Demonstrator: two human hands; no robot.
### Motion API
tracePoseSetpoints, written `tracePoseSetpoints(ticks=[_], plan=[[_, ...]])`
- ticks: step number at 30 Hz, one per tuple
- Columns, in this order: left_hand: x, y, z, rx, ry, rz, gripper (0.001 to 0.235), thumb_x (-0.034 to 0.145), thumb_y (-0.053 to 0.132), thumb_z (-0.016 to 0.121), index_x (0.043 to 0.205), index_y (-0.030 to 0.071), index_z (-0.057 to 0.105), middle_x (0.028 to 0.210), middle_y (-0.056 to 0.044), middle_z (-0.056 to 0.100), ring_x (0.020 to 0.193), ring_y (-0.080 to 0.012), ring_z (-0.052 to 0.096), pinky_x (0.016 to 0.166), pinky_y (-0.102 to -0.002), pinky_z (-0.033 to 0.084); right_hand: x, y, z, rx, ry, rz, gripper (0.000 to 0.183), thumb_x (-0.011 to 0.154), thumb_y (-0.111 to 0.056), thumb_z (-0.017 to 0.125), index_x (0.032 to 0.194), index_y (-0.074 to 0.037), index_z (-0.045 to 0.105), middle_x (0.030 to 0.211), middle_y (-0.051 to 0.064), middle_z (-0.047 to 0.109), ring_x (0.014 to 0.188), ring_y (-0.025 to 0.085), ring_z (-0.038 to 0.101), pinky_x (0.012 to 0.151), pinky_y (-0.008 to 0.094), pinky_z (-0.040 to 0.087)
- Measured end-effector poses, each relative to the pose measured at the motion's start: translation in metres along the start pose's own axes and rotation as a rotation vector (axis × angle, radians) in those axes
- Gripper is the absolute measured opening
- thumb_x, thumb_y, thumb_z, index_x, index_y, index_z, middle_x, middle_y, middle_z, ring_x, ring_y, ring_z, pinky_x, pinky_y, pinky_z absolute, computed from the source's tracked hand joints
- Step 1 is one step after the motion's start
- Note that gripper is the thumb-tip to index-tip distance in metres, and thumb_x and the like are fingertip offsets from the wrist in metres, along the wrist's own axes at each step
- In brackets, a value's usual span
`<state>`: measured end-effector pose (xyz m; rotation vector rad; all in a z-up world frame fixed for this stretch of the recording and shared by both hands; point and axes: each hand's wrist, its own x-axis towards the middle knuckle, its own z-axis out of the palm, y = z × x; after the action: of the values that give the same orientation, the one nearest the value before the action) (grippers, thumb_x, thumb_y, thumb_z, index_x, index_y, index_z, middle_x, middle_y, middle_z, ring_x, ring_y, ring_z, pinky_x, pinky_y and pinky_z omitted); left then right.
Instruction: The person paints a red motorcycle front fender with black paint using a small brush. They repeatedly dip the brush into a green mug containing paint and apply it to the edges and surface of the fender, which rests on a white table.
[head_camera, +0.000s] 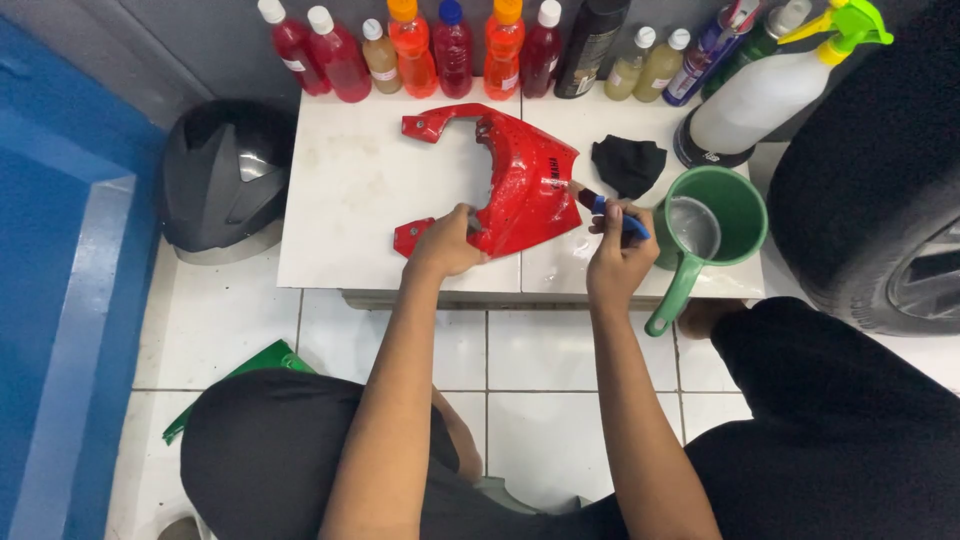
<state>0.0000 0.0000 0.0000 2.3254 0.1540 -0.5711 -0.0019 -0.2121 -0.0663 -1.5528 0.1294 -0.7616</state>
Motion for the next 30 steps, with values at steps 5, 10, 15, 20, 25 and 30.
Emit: tracePoseSetpoints(ticks=[5,10,15,20,25,30], plan=[[0.023,0.001,0.019,-0.080,0.239,0.136,0.091,0.074,0.024,0.089,0.146,-0.004,0.040,0.135,-0.027,0.060,0.131,-0.0441,0.055,0.108,-0.060,0.046,0.001,-0.004,0.000,0.018,0.005,-0.039,0.018,0.107,-0.015,0.064,0.100,0.001,0.067,0.087,0.012,0.069,0.073,0.018,0.068,0.064,0.030,0.061],[0.028,0.013,0.034,-0.105,0.371,0.219,0.075,0.079,0.016,0.087,0.139,-0.004,0.048,0.124,-0.024,0.064,0.123,-0.0414,0.060,0.103,-0.056,0.050,0.004,-0.011,-0.006,0.022,0.009,-0.061,0.019,0.108,-0.014,0.062,0.102,0.003,0.068,0.085,0.013,0.068,0.074,0.018,0.068,0.064,0.030,0.061],[0.044,0.005,0.043,-0.098,0.401,0.220,0.060,0.077,0.010,0.086,0.129,0.004,0.057,0.116,-0.017,0.069,0.116,-0.0372,0.065,0.098,-0.053,0.052,0.009,-0.013,-0.010,0.033,0.026,-0.071,0.019,0.108,-0.013,0.061,0.101,0.003,0.068,0.087,0.015,0.069,0.074,0.018,0.068,0.064,0.030,0.060],[0.035,0.006,0.034,-0.094,0.372,0.219,0.058,0.075,0.010,0.085,0.126,0.007,0.057,0.113,-0.016,0.071,0.113,-0.0363,0.067,0.097,-0.054,0.052,0.011,-0.014,-0.010,0.042,0.033,-0.068,0.020,0.109,-0.014,0.061,0.102,0.003,0.067,0.088,0.014,0.069,0.075,0.018,0.068,0.065,0.030,0.060],[0.024,0.001,0.020,-0.080,0.272,0.204,0.061,0.072,0.012,0.080,0.126,0.010,0.053,0.113,-0.015,0.072,0.115,-0.0368,0.068,0.097,-0.058,0.050,0.013,-0.015,-0.009,0.062,0.032,-0.065,0.020,0.109,-0.016,0.061,0.104,0.002,0.068,0.089,0.013,0.070,0.076,0.017,0.069,0.065,0.029,0.061],[0.023,-0.010,0.008,-0.041,0.159,0.205,0.069,0.068,0.013,0.080,0.130,0.016,0.051,0.118,-0.015,0.071,0.118,-0.0390,0.066,0.097,-0.056,0.048,0.013,-0.023,-0.008,0.094,0.025,-0.065,0.020,0.108,-0.016,0.061,0.103,0.002,0.068,0.088,0.013,0.070,0.076,0.018,0.069,0.065,0.029,0.060]])
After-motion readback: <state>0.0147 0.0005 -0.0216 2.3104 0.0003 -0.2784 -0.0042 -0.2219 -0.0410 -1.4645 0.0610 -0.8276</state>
